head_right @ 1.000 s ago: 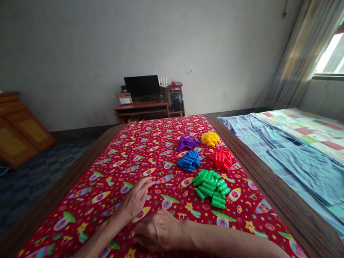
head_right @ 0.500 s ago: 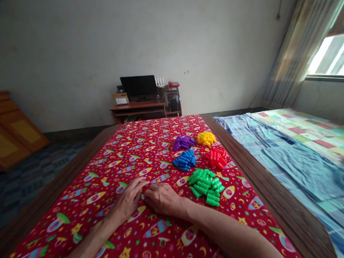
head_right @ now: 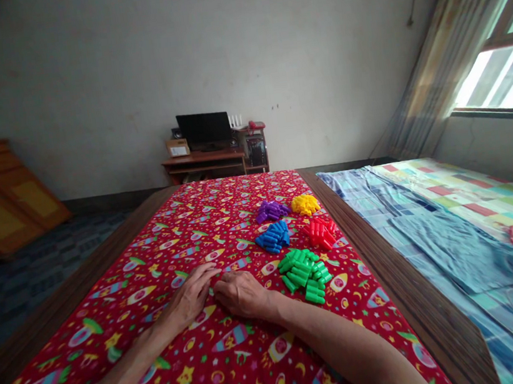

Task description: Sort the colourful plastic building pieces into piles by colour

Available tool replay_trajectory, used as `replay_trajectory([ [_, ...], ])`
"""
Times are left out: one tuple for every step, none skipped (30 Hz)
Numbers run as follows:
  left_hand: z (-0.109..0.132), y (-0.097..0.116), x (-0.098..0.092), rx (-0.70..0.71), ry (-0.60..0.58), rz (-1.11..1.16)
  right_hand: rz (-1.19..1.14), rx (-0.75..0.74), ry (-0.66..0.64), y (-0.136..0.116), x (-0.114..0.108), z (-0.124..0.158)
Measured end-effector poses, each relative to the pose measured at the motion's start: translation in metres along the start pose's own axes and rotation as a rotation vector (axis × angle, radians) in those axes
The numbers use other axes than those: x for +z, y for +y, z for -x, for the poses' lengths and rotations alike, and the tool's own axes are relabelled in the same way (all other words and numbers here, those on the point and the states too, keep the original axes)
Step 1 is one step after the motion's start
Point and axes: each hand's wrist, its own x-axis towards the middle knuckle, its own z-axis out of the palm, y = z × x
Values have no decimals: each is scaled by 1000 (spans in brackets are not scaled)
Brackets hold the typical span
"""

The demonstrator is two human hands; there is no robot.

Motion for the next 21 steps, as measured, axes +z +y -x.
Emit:
replay_trajectory([
  [0, 1, -1, 1, -4, 2, -4, 3, -4, 0, -1, 0],
  [0, 1, -1, 2, -6, 3, -9, 4, -10, -1, -2, -1],
  [-1, 2, -2, 1, -9, 4, -15, 5, -16, -1, -2, -1],
  [-1, 2, -2, -3, -9, 5, -22, 7, -23, -1, -3, -1],
  [-1, 3, -3, -9, -9, 5, -30, 9, -29, -1, -4, -1],
  [-1, 4, -3, -13, -12, 6, -36, 9, -35, -2, -5, -1],
  [-1, 4, -4, -16, -16, 6, -41, 10, -38, -2, -5, -1],
  [-2, 5, -4, -18, -19, 6, -41, 12, -37, -2, -5, -1],
  [-2, 5, -4, -20, -17, 6, -39, 11, -34, -1, -5, -1],
  [-1, 5, -5, -22, -13, 6, -37, 10, -30, -1, -5, -1],
  [-1, 5, -5, -23, -9, 6, -35, 11, -28, -1, -4, -1],
  [-1, 5, -5, -24, -6, 7, -36, 13, -28, -1, -4, -1],
  [-1, 5, -4, -23, -6, 7, -38, 15, -32, 0, -3, -1],
  [0, 5, -4, -19, -12, 7, -43, 18, -38, 0, -3, -1],
  [0, 4, -4, -17, -20, 7, -47, 21, -43, 0, -3, -1],
  [0, 4, -4, -17, -23, 6, -52, 22, -47, -1, -3, -1],
  [0, 4, -4, -20, -25, 6, -58, 20, -51, -1, -3, -1],
  [0, 4, -3, -23, -27, 6, -61, 18, -55, -1, -4, -1],
  [0, 3, -3, -26, -29, 7, -62, 16, -58, -2, -5, -1],
  [-1, 4, -3, -28, -29, 9, -62, 16, -60, -2, -6, -1],
  [-1, 4, -3, -29, -31, 13, -61, 16, -59, -2, -6, -1],
])
